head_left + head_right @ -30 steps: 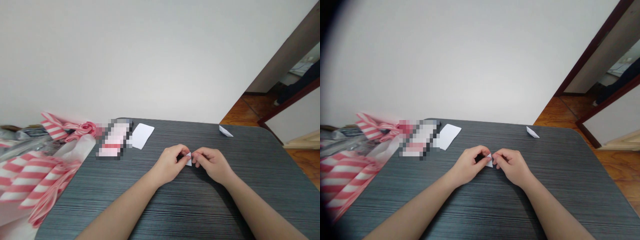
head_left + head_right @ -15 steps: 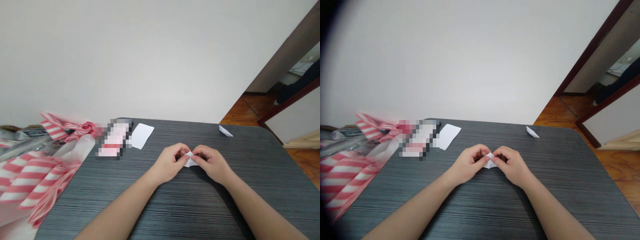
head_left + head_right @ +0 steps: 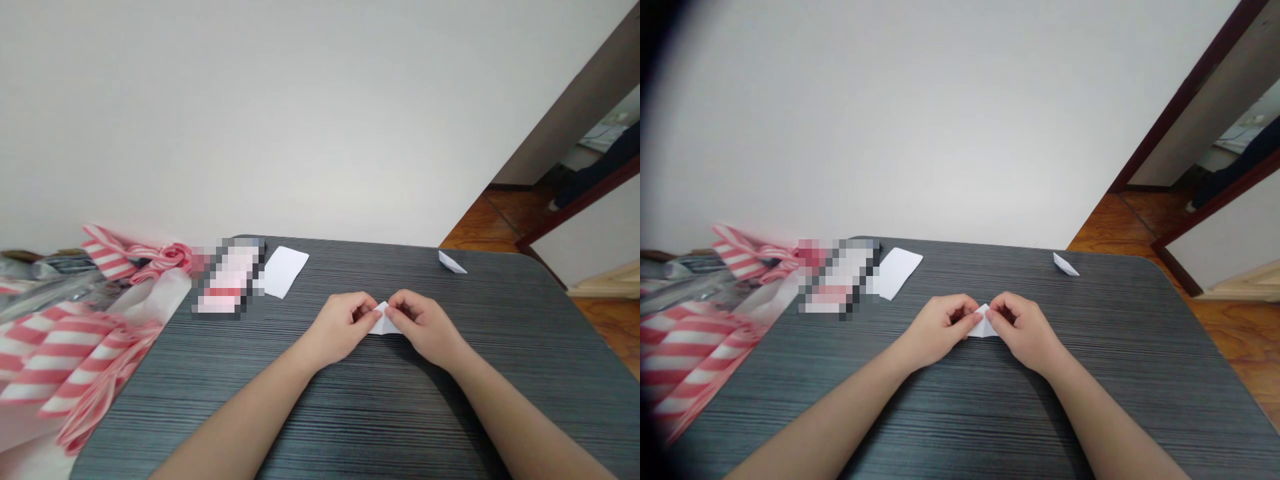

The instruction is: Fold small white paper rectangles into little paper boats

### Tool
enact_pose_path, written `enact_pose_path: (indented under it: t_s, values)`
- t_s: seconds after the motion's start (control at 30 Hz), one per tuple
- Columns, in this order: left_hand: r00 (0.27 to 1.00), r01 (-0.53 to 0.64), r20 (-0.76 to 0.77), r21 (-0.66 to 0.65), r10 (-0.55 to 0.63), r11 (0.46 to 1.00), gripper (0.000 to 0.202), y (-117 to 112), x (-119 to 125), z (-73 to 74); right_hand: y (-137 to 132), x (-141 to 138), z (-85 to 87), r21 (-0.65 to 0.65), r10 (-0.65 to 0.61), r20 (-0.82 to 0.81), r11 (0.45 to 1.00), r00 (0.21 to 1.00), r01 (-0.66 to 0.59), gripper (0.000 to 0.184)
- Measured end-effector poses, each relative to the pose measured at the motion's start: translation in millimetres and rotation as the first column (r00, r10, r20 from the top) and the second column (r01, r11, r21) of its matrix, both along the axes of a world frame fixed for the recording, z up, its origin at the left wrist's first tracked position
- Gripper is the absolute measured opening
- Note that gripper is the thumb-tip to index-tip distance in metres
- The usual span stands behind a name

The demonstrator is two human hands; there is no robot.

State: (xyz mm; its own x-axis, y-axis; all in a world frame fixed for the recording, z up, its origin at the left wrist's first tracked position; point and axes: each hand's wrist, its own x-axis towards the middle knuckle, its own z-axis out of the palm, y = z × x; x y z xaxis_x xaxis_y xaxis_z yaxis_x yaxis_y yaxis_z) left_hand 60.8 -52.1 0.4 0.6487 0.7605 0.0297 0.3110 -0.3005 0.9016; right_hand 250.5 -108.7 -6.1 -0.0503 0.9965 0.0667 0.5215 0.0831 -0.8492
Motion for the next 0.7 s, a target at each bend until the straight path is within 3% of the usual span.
enact_pose_path:
  t_s: [0.43,0.7]
  values:
    - [1.000,0.016,-0.026,-0.015,-0.017,1.000,0.023,-1.4,-0.4,-1.2,0.5,-0.1,4.1,-0.035,0.021,-0.019,0.999,1.000,-0.021,0.021]
    - [0.992,0.063,-0.112,0.070,-0.055,0.996,0.026,-1.1,-0.3,4.9,0.8,1.3,3.0,-0.038,-0.021,-0.055,0.999,0.998,0.019,0.020]
